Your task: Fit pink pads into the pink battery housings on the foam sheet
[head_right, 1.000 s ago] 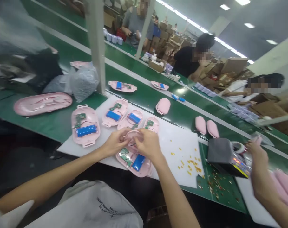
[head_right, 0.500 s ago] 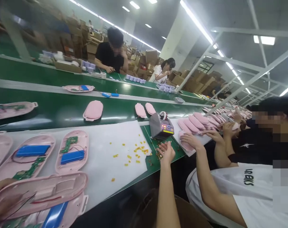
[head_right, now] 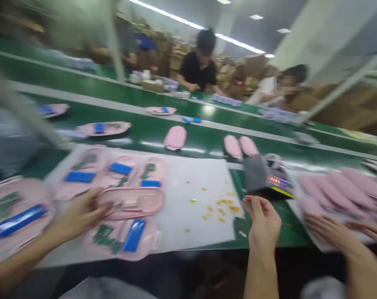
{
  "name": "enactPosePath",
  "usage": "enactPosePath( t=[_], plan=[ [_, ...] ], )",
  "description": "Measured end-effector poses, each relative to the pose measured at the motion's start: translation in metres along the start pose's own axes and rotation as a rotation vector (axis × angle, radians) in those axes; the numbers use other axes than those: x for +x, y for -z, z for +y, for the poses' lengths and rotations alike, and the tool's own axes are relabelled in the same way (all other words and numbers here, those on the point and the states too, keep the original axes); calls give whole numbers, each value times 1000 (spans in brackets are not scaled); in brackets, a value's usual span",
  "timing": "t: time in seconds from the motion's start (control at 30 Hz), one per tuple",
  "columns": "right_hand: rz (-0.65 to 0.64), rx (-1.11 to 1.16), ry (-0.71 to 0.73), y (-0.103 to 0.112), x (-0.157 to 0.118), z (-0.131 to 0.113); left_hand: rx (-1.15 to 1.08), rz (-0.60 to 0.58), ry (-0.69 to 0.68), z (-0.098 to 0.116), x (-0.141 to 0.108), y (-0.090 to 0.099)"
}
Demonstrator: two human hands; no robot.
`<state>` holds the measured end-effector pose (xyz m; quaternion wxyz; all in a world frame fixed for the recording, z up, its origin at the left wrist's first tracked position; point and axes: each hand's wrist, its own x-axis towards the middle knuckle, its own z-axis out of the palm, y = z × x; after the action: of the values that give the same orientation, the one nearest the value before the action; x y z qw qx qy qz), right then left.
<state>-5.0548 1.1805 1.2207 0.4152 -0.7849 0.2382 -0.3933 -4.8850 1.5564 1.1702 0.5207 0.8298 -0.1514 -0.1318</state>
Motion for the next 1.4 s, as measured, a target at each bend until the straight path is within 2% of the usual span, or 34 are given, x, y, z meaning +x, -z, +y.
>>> enactPosePath(
  t=[0.07, 0.13, 0.2, 0.27, 0.37, 0.5, 0.57, 0.63, 0.73, 0.83, 0.93, 1.03, 1.13, 1.2, 1.27, 1.33, 1.4],
  plan=[
    [-279, 42, 133, -63, -21, -35, -170, -73, 52, 1, -4, 2],
    [-703, 0, 388, -124, -42, -78, -384, -127, 87, -5, -7, 3],
    [-986, -91, 606, -174, -58, -110, -540, -148, 99, -14, -11, 3],
    [-1129, -195, 719, -209, -66, -123, -624, -142, 88, -21, -15, 3],
    [-1209, -316, 761, -231, -67, -119, -679, -122, 54, -28, -18, 3],
    [-1175, -405, 845, -236, -72, -113, -651, -71, -6, -35, -17, 4],
    [-1107, -448, 880, -240, -78, -114, -612, -55, -25, -38, -17, 3],
    [-1039, -506, 852, -243, -81, -117, -584, -69, -21, -41, -19, 1],
    [-963, -609, 604, -245, -76, -123, -590, -71, 12, -44, -24, -1],
    [-1081, -524, 316, -244, -59, -127, -497, 0, 10, -44, -29, 0],
    [-1193, -416, 253, -241, -46, -130, -395, 25, -17, -40, -29, 5],
    [-1163, -367, 305, -233, -48, -130, -430, -55, -60, -37, -27, 7],
    [-1046, -282, 489, -210, -67, -127, -354, -103, -180, -36, -28, 11],
    [-887, -228, 708, -185, -90, -121, -195, -234, -298, -37, -32, 18],
    [-774, -208, 920, -161, -117, -111, -21, -439, -448, -37, -38, 28],
    [-789, -288, 984, -147, -138, -98, 151, -606, -618, -34, -42, 39],
    [-911, -437, 881, -145, -149, -86, 303, -693, -740, -26, -41, 51]
  ],
)
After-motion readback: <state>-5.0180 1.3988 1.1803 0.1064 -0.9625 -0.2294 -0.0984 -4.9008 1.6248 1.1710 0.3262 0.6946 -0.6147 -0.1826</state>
